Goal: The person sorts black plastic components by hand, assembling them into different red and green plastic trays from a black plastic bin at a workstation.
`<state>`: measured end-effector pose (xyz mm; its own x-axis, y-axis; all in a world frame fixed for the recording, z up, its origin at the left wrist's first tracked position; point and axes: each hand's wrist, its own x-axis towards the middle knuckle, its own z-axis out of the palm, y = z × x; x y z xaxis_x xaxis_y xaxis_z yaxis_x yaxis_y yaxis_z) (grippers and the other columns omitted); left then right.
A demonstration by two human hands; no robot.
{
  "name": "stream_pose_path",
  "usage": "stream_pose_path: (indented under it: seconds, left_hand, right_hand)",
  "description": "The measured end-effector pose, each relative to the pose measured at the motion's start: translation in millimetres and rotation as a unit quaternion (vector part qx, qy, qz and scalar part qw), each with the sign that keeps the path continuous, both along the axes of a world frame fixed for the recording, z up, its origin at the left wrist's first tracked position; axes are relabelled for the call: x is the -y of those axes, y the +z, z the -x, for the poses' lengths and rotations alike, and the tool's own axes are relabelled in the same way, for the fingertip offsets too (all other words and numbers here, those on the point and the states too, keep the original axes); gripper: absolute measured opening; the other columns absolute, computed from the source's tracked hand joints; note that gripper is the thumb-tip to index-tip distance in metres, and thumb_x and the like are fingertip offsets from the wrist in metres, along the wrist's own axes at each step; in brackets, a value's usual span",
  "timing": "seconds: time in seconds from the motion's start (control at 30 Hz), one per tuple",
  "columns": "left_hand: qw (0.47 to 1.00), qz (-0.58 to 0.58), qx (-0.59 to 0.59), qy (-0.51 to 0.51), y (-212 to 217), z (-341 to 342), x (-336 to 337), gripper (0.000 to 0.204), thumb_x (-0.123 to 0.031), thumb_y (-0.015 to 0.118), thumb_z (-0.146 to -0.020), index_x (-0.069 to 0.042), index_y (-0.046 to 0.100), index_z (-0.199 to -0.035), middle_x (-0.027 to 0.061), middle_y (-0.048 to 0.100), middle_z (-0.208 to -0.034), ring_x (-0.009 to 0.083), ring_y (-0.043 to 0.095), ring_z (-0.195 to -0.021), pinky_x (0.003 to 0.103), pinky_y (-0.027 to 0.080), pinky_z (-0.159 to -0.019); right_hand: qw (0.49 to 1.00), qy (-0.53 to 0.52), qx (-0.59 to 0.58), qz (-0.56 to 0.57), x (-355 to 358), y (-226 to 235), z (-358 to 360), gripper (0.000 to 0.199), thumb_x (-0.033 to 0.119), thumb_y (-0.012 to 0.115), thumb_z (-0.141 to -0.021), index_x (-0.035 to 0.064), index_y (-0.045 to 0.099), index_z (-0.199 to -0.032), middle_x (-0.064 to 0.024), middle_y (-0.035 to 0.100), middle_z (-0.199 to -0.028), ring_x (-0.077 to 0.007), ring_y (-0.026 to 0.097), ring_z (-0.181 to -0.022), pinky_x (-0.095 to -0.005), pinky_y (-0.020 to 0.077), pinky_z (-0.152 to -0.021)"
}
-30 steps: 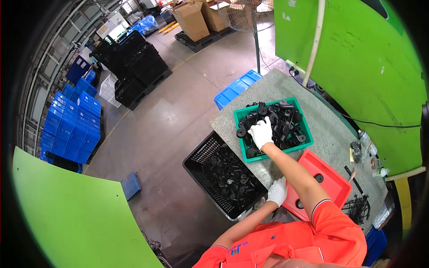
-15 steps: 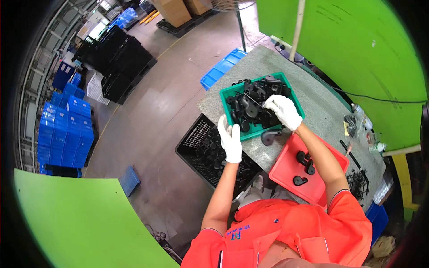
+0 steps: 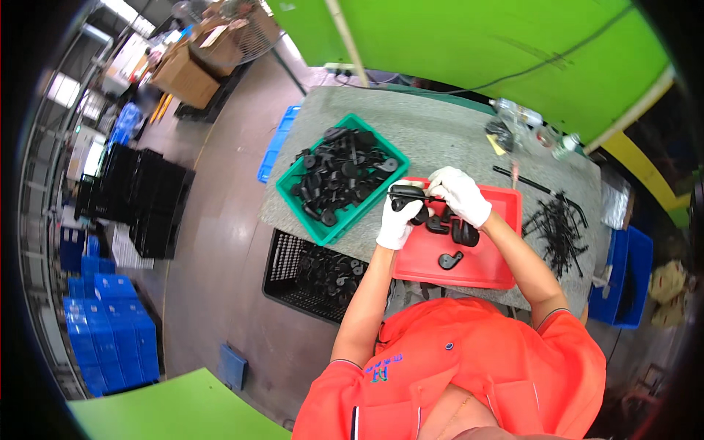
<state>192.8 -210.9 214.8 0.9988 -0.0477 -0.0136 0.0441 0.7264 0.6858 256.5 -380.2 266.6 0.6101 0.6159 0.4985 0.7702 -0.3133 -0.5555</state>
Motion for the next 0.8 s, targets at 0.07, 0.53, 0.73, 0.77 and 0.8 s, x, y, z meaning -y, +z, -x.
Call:
stream_pose_path:
  seconds: [0.07,0.53,0.73,0.77,0.8]
  left_hand:
    - [0.998,-0.059,0.009,-0.003,-7.9,-3.0,17.1,0.045,-0.004,0.068,-0.073,-0.010,0.047,-0.112,0.0084,0.056,-0.107,0.0214,0.056,-0.096,0.041,0.054,-0.075]
    - [0.597,-0.763,0.238,0.063,-60.5,3.6,19.1,0.063,-0.033,0.078,-0.063,-0.002,0.051,-0.111,0.0156,0.052,-0.115,0.0361,0.045,-0.110,0.043,0.039,-0.094]
    - [0.891,-0.436,0.062,-0.111,-21.9,-1.2,88.8,0.087,-0.026,0.078,-0.066,-0.006,0.032,-0.137,0.0116,0.037,-0.139,0.0243,0.036,-0.126,0.039,0.040,-0.095]
    - [0.882,-0.450,0.077,-0.117,-24.6,-6.7,93.0,0.089,-0.023,0.078,-0.065,-0.007,0.029,-0.138,0.0127,0.035,-0.140,0.0241,0.035,-0.127,0.041,0.041,-0.095]
    - [0.886,-0.436,0.074,-0.135,-19.3,-10.5,99.5,0.091,-0.021,0.078,-0.065,-0.007,0.028,-0.139,0.0127,0.035,-0.140,0.0249,0.034,-0.128,0.042,0.041,-0.095]
  right_hand:
    - [0.998,-0.055,0.040,0.019,20.7,-1.7,7.6,0.011,0.014,0.053,-0.077,0.0084,0.062,-0.080,-0.0050,0.058,-0.081,-0.0262,0.056,-0.082,-0.0357,0.0446,-0.075]
    - [0.946,-0.193,-0.201,-0.167,126.9,-74.3,28.3,0.011,0.013,0.051,-0.083,0.0074,0.058,-0.077,-0.0043,0.060,-0.080,-0.0173,0.058,-0.074,-0.0295,0.0475,-0.068]
    - [0.683,-0.041,-0.461,-0.565,118.4,-86.2,27.3,0.023,0.023,0.044,-0.095,0.0031,0.054,-0.087,-0.0088,0.060,-0.088,-0.0171,0.058,-0.083,-0.0325,0.0468,-0.079]
    - [0.628,-0.009,-0.487,-0.607,108.5,-77.8,28.5,0.023,0.024,0.044,-0.096,0.0040,0.053,-0.089,-0.0086,0.060,-0.088,-0.0175,0.058,-0.085,-0.0336,0.0469,-0.081]
    - [0.572,-0.031,-0.516,-0.637,98.4,-61.1,33.4,0.024,0.028,0.050,-0.093,0.0049,0.054,-0.091,-0.0034,0.055,-0.084,-0.0186,0.056,-0.082,-0.0336,0.0483,-0.081]
